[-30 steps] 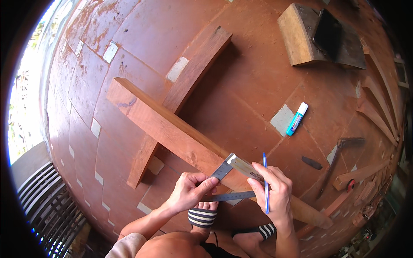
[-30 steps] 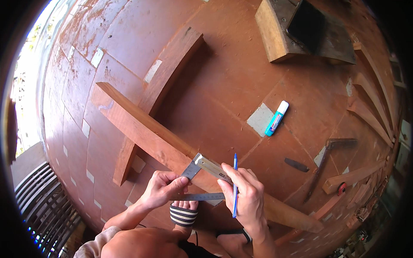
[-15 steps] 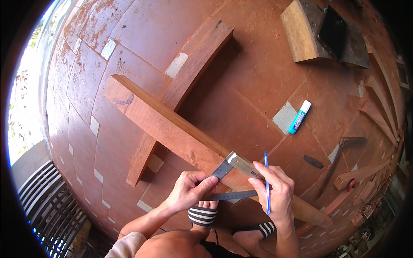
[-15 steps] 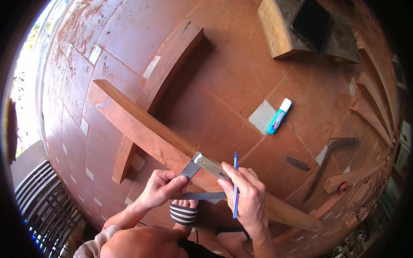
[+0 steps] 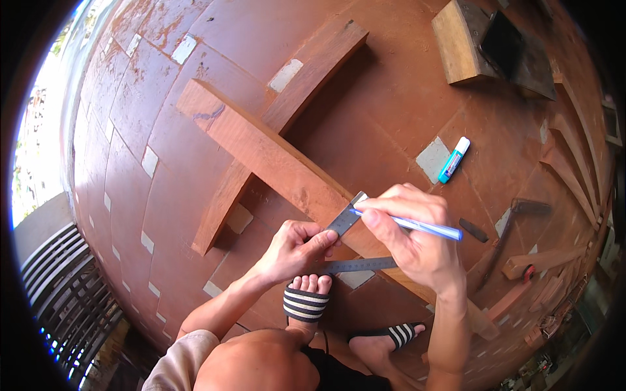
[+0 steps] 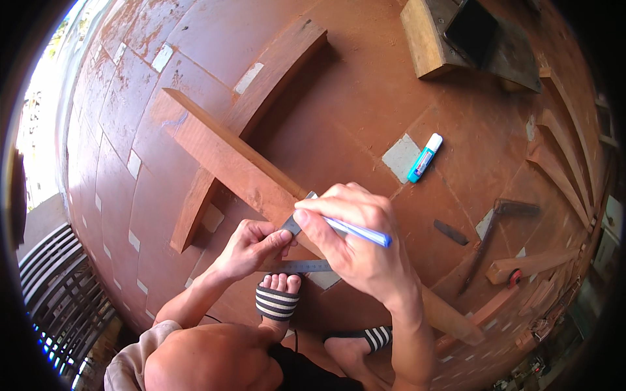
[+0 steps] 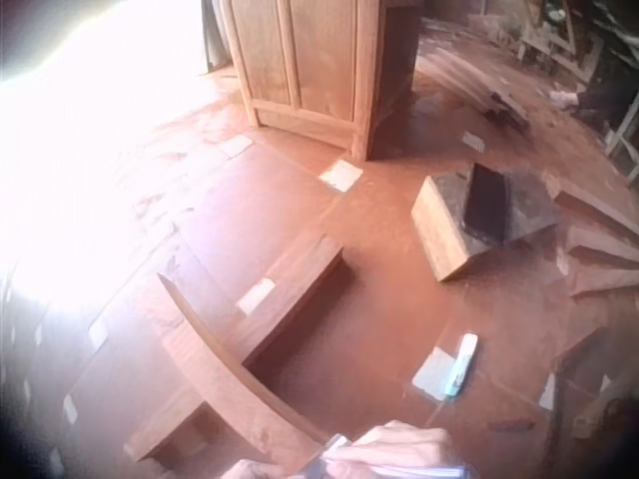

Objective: The person sits on the floor and uses a try square and a blue pen to mark measurements and lines on several wooden planks. They repeatedly position the square, draw lines, and reposition the wood to mark different sections.

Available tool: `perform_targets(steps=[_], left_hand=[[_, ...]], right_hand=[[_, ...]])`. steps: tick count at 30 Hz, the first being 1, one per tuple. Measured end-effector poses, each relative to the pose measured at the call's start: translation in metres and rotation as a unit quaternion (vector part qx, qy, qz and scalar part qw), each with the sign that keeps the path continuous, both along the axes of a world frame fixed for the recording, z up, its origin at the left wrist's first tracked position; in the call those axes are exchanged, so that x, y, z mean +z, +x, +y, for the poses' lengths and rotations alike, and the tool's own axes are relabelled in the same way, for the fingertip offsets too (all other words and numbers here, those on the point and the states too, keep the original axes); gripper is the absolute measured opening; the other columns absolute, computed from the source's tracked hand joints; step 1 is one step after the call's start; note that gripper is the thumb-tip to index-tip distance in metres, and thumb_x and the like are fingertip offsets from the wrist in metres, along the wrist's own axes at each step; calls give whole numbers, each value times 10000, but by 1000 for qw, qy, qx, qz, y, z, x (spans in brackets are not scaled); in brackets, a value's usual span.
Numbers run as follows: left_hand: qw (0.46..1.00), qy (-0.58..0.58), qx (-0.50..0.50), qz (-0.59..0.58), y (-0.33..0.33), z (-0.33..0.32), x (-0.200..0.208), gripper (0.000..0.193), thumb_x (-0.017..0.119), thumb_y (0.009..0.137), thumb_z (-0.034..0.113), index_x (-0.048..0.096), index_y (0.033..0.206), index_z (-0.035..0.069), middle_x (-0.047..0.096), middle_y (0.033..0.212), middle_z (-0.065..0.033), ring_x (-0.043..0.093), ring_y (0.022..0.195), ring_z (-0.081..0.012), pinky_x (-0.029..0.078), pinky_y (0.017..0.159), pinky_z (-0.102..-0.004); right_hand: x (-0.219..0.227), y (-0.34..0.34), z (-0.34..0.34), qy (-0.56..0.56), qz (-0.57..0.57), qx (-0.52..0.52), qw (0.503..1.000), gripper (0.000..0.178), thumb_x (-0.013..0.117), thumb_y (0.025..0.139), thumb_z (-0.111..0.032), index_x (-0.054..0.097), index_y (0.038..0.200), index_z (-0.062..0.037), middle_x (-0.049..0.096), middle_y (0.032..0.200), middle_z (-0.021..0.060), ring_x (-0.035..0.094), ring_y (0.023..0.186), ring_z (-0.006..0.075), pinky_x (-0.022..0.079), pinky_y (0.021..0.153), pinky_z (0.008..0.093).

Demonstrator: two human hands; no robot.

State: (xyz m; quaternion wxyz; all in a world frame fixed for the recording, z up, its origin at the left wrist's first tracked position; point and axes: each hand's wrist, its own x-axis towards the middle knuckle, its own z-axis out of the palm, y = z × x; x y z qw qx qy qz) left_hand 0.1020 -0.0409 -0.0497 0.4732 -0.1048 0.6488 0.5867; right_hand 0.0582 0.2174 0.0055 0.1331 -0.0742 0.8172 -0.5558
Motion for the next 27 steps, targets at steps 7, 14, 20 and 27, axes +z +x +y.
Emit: perform_targets(steps=[7, 14, 20, 27], left_hand=[[1000, 19, 7, -2, 5, 0, -11, 364, 668, 1145, 312, 823, 1046, -3, 721, 795, 3, 622, 760, -54, 532, 718, -269], [998, 58, 36, 11, 5, 1, -11, 354, 661, 1145, 285, 796, 1001, -10, 704, 789, 2, 612, 745, -65, 525, 700, -277], [997, 60, 34, 20, 5, 0, -10, 386, 660, 1141, 304, 763, 924, 1, 703, 789, 2, 609, 743, -71, 514, 687, -282], [996, 73, 56, 9, 8, 1, -16, 357, 702, 1114, 329, 831, 1019, 10, 706, 762, 14, 603, 694, -54, 498, 620, -265]], right_hand=[[0, -25, -33, 32, -113, 70, 991, 204, 849, 934, -165, 775, 913, 24, 782, 818, 154, 766, 758, 220, 584, 710, 349], [-12, -25, -50, 103, -33, 158, 981, 204, 841, 922, -179, 802, 945, 20, 790, 814, 193, 797, 748, 299, 609, 702, 389], [-13, -21, -51, 106, -61, 160, 979, 148, 826, 884, -135, 817, 903, 11, 764, 845, 254, 771, 852, 422, 628, 813, 488], [-13, -18, -51, 132, 35, 151, 979, 160, 832, 909, -146, 788, 871, 3, 754, 788, 215, 753, 749, 393, 594, 730, 440]])
